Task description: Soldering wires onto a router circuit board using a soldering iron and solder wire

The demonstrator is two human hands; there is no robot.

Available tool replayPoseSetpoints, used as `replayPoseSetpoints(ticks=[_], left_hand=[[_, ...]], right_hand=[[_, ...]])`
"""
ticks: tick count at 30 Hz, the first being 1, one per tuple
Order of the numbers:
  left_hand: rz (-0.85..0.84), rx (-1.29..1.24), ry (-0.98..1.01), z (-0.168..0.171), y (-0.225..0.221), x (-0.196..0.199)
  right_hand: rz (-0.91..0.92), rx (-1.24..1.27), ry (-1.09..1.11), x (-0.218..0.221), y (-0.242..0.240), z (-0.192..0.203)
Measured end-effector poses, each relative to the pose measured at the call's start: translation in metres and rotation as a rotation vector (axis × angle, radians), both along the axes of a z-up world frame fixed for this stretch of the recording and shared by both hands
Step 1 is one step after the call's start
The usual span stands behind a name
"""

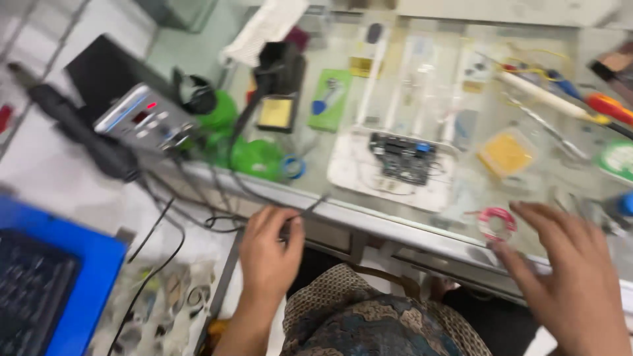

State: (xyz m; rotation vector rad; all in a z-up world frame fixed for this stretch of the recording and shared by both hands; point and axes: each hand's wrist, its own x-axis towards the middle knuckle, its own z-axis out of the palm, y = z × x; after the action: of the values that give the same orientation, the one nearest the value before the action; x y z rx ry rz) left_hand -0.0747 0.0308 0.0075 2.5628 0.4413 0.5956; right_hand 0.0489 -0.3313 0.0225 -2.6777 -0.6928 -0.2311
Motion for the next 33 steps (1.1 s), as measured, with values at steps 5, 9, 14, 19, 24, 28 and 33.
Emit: replayPoseSetpoints(ticks=[5,9,14,19,24,28,33], left_hand=[[0.058,0.01,0.042,-0.001,-0.004,0.019],[0.022,0.031,0.057,-0.004,-0.007,0.046],[-0.029,0.059,0.057,0.0,-0.008,0.075],[-0.03,0.1,0.111,-0.005,-0.005,0.083],[-0.034,0.09,-0.048,0.01,-0.011,0.071],[-0.338,-0.103,-0.243,0.024,-0.046,0.047],[-0.612,-0.654,-0.028,0.021,-0.082,0.044]], right_hand=[[0.045,0.037,-0.023,-0.004,0.021,-0.03],[-0.102,0.014,0.083,-0.001,0.022,-0.035],[0.026,0.25,0.0,0.001,0.017,-0.06],[-0.079,0.536,0.059,-0.028,0.029,-0.066],[-0.098,0.681,0.053,-0.047,0.051,-0.038],[-0.054,0.748,0.218,-0.046,0.066,-0.039],[0.074,1.192,0.596,-0.052,0.089,-0.044]])
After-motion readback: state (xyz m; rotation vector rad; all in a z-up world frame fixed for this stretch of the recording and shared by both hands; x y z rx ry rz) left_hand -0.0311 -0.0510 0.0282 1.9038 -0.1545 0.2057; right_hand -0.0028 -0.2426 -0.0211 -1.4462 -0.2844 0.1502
